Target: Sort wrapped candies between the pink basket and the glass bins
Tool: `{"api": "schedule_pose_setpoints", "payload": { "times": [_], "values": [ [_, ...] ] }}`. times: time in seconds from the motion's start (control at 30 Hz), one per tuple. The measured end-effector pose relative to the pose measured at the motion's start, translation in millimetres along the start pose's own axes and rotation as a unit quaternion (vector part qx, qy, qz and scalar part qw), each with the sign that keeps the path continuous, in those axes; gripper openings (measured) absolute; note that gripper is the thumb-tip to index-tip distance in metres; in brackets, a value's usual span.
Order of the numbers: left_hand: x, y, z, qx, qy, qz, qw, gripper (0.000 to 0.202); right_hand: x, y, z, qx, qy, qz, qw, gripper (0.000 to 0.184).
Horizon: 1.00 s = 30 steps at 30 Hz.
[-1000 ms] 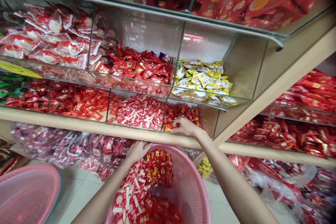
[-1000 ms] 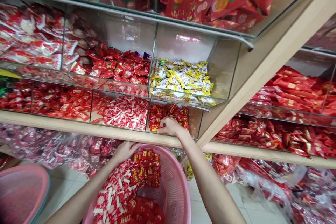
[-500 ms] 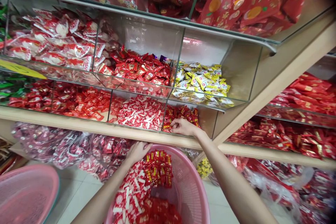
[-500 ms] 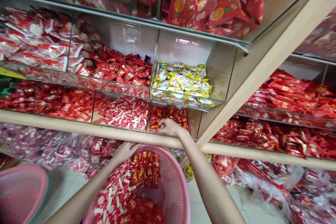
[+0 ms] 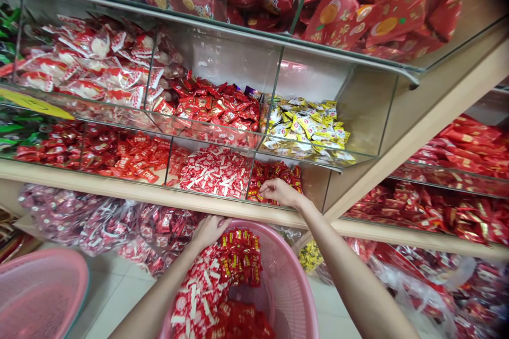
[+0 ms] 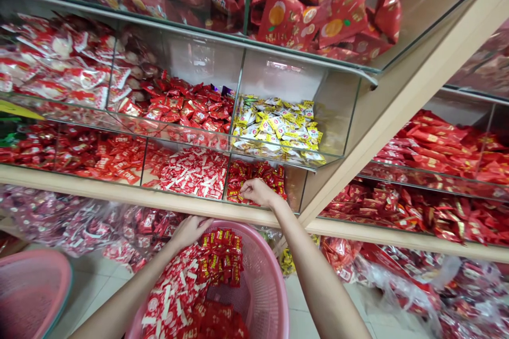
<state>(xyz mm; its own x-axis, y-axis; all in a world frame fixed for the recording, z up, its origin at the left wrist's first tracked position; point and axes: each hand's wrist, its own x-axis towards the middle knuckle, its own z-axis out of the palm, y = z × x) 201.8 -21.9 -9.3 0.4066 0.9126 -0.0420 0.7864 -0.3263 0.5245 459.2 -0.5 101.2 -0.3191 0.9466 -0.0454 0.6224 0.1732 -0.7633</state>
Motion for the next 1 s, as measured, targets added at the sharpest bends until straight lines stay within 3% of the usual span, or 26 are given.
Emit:
{"api": "schedule_pose_setpoints", "payload": {
  "times": [0.3,0.47,0.6,0.83,1.0],
  "values": [
    [-1,0,0.4,0.009,0.006,0.001,1.000,0.055,15,-17,17,-0.054,0.026,-0.043,0.997,0.015],
    [0,0,0.2,0.003,0.005,-0.001,1.000,0.052,18,-18,22,-0.054,0.005,-0.034,0.998,0.024],
    [-1,1,-0.1,0.001,0.003,-0.002,1.000,0.052,19,-15,22,-0.050,-0.002,-0.021,0.999,0.027],
    [-2,5,-4.0,0.001,-0.009,-0.022,1.000,0.050,18,-24,19,-0.127,0.025,-0.022,0.991,0.010],
    [-2,3,-2.7,0.011,-0.003,-0.012,1.000,0.051,17,-25,18,-0.151,0.012,-0.035,0.988,0.012]
  ]
}}
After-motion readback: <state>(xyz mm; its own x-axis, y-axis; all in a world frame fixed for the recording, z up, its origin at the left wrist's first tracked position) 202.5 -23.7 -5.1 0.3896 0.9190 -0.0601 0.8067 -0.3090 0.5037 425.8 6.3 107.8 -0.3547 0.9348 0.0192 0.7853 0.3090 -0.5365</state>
